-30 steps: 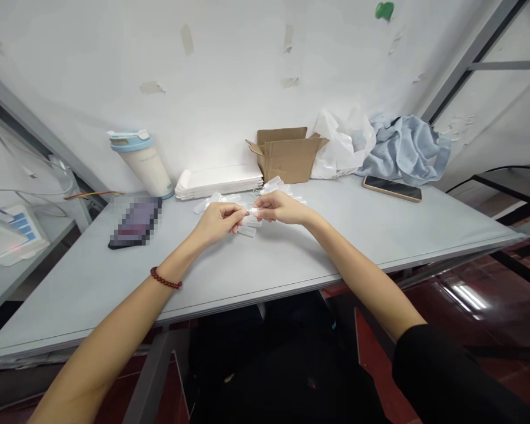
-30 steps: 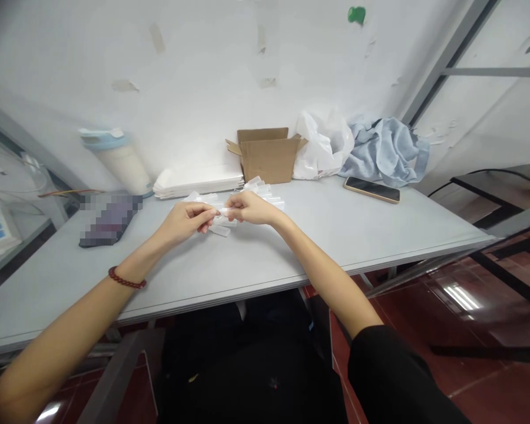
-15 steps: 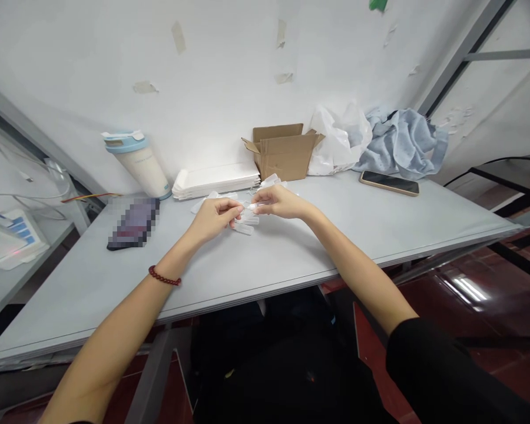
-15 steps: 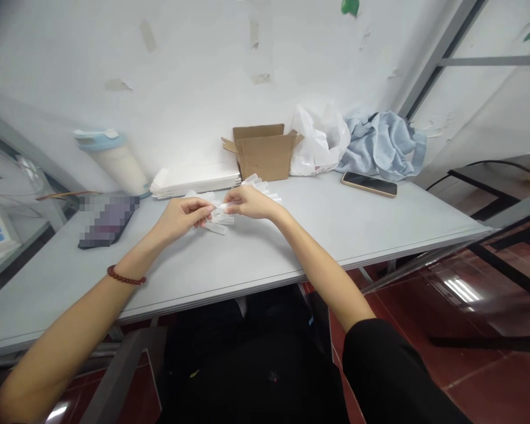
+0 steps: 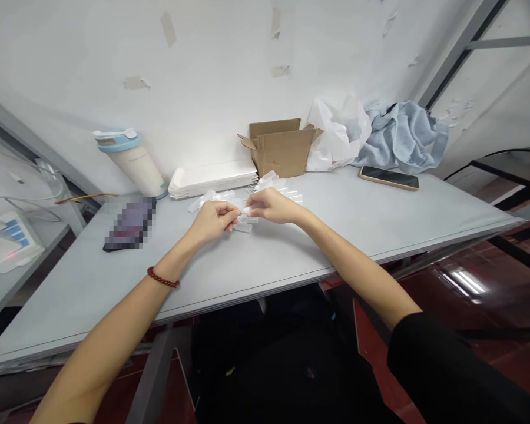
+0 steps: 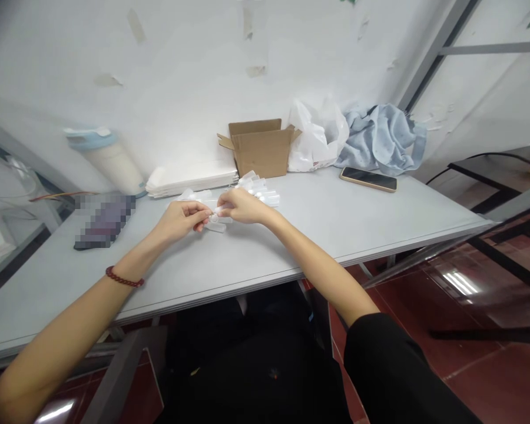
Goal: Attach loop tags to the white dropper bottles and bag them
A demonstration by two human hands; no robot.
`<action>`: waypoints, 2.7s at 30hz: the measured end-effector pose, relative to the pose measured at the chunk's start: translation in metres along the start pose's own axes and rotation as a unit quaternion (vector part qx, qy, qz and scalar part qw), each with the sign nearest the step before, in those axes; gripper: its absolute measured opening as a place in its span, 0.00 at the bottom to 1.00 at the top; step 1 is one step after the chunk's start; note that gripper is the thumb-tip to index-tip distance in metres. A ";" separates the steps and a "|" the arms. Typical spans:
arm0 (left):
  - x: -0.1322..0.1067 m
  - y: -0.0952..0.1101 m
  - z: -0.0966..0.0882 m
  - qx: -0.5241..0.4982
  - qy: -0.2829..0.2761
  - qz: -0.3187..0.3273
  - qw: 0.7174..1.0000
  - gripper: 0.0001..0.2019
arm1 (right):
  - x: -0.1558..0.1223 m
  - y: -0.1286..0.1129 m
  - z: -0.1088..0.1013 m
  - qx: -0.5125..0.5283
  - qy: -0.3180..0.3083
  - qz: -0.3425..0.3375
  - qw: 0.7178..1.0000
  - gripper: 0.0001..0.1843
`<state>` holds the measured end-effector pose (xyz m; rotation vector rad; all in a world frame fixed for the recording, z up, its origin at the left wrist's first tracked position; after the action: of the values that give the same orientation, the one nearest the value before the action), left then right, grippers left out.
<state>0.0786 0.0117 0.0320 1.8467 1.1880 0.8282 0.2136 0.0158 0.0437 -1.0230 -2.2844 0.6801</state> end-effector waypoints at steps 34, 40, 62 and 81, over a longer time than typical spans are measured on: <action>0.006 0.003 -0.017 -0.051 -0.021 -0.009 0.998 0.11 | 0.007 0.013 -0.016 0.122 -0.004 -0.006 0.993 0.14; 0.006 0.004 -0.019 -0.060 -0.021 -0.011 0.998 0.11 | 0.007 0.014 -0.018 0.124 -0.010 0.001 0.992 0.14; 0.006 -0.005 -0.018 -0.012 -0.038 -0.044 0.998 0.13 | 0.001 0.021 -0.028 0.037 0.027 0.019 0.999 0.12; 0.006 -0.002 -0.036 0.204 0.087 -0.018 0.975 0.18 | -0.021 0.068 -0.048 -0.214 -0.077 0.227 0.947 0.10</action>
<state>0.0495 0.0269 0.0483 2.1005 1.5927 0.7790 0.2915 0.0496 0.0296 -1.7950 -2.4075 0.4523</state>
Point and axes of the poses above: each hand's wrist, its own x-axis towards the middle knuckle, its own z-axis out of the palm, y = z × x, the point moved 7 cm from there along x, towards the middle knuckle, and after that the axes turned 1 degree about -z, right-handed, at the moved point
